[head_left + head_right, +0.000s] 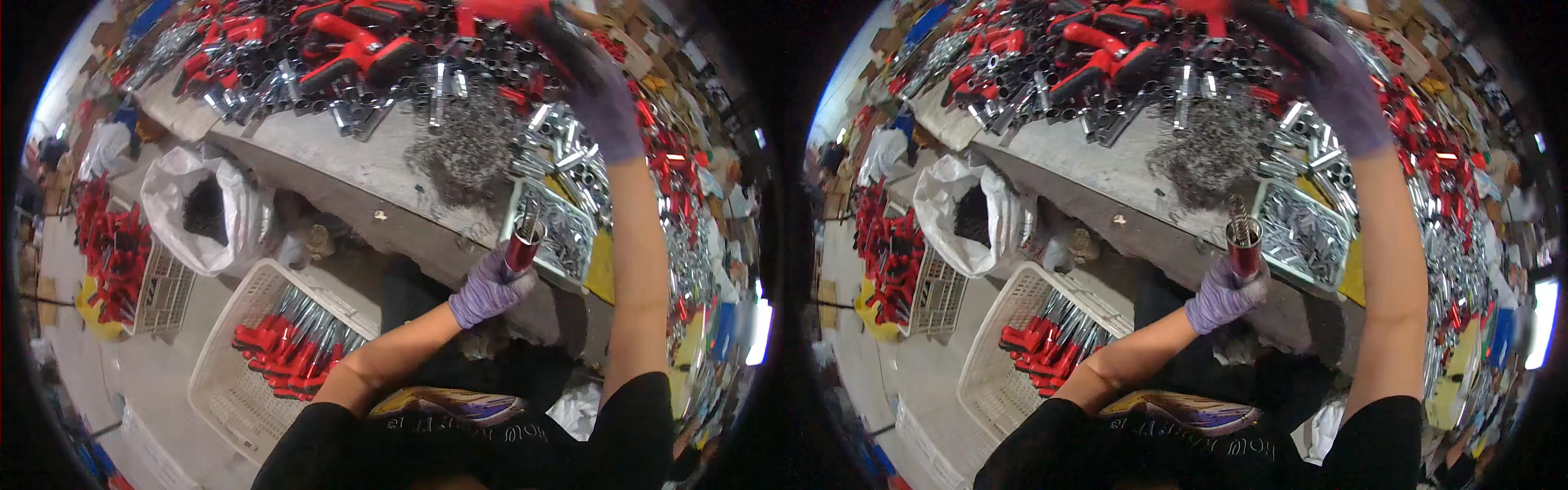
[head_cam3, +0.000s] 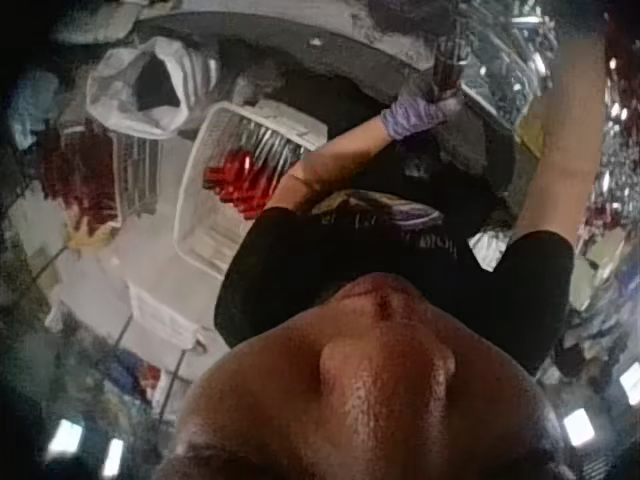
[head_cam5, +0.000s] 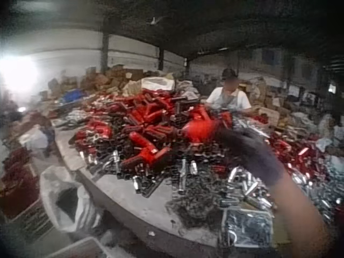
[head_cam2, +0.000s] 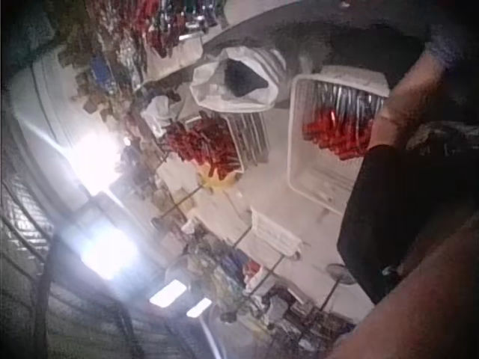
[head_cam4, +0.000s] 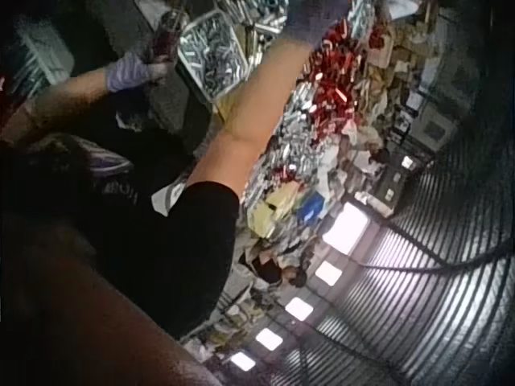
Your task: The recorder is assembling small hardware components using metal tubes, springs, and red handle attachments.
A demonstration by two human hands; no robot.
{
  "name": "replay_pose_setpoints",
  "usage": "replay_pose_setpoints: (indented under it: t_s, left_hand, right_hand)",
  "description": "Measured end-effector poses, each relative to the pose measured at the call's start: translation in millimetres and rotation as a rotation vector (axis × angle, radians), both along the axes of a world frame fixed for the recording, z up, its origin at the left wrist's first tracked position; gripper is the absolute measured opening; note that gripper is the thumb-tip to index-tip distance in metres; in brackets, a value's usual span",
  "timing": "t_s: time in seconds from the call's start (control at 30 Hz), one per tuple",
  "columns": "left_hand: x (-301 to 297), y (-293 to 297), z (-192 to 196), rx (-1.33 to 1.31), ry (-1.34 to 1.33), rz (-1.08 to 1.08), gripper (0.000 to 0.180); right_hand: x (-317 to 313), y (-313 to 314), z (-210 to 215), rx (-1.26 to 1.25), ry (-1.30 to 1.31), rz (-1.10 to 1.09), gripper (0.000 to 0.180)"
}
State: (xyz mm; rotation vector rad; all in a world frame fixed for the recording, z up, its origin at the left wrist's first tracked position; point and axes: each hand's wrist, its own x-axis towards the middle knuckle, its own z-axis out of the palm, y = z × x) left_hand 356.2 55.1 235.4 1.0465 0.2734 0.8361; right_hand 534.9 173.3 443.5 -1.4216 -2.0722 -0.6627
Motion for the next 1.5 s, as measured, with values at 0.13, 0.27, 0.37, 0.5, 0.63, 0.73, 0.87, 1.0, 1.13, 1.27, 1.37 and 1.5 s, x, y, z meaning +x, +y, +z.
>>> replay_pose_setpoints:
  t_s: [0.13, 0.27, 0.37, 0.5, 0.63, 0.73, 0.87, 1.0, 1.13, 1.27, 1.37, 1.5]
  left_hand:
    - [7.6, 7.5, 19.3, 0.197, 0.123, -0.091, 0.050]
    - [12.5, 13.7, 20.7, 0.510, 0.236, -0.172, 0.053]
    - [21.6, 7.6, 39.1, 0.732, 0.392, -0.182, 0.055]
    - [33.2, -2.0, 38.7, 0.884, 0.429, -0.181, 0.056]
    - [44.7, -19.4, 49.2, 1.106, 0.493, -0.184, 0.056]
    - [53.7, -28.5, 48.1, 1.022, 0.546, -0.355, 0.057]
    - [55.1, -32.8, 59.6, 1.090, 0.612, -0.399, 0.058]
    - [54.5, -45.5, 45.6, 1.396, 0.556, -0.088, 0.056]
    - [55.2, -53.8, 41.1, 1.442, 0.491, 0.002, 0.047]
    - [53.1, -51.2, 52.6, 1.348, 0.333, -0.156, 0.042]
    - [58.4, -56.8, 52.0, 1.328, 0.345, -0.135, 0.041]
    - [57.1, -57.2, 48.0, 1.391, 0.433, 0.010, 0.041]
  right_hand:
    - [70.4, -148.8, 10.5, -0.452, 1.391, 0.294, 0.075]
    - [54.0, -255.0, 45.6, -0.277, 1.184, -0.097, 0.061]
    - [44.6, -309.3, 46.9, -0.321, 0.922, -0.254, 0.058]
    - [19.8, -327.4, 49.8, -0.564, 0.636, -0.258, 0.052]
    - [25.8, -335.4, 36.8, -0.695, 0.280, -0.342, 0.049]
    - [35.7, -342.5, 9.9, -0.541, -0.013, -0.104, 0.044]
    - [41.5, -352.1, -3.5, -0.532, 0.060, -0.085, 0.043]
    - [38.6, -361.8, -21.6, -0.812, 0.608, -0.334, 0.040]
    - [44.1, -366.6, -34.9, -0.776, 0.871, -0.413, 0.039]
    - [42.2, -370.8, -38.3, -0.715, 0.741, -0.388, 0.037]
    - [41.2, -371.8, -38.4, -0.784, 0.887, -0.455, 0.038]
    - [31.1, -367.9, -42.3, -0.940, 1.522, -0.557, 0.040]
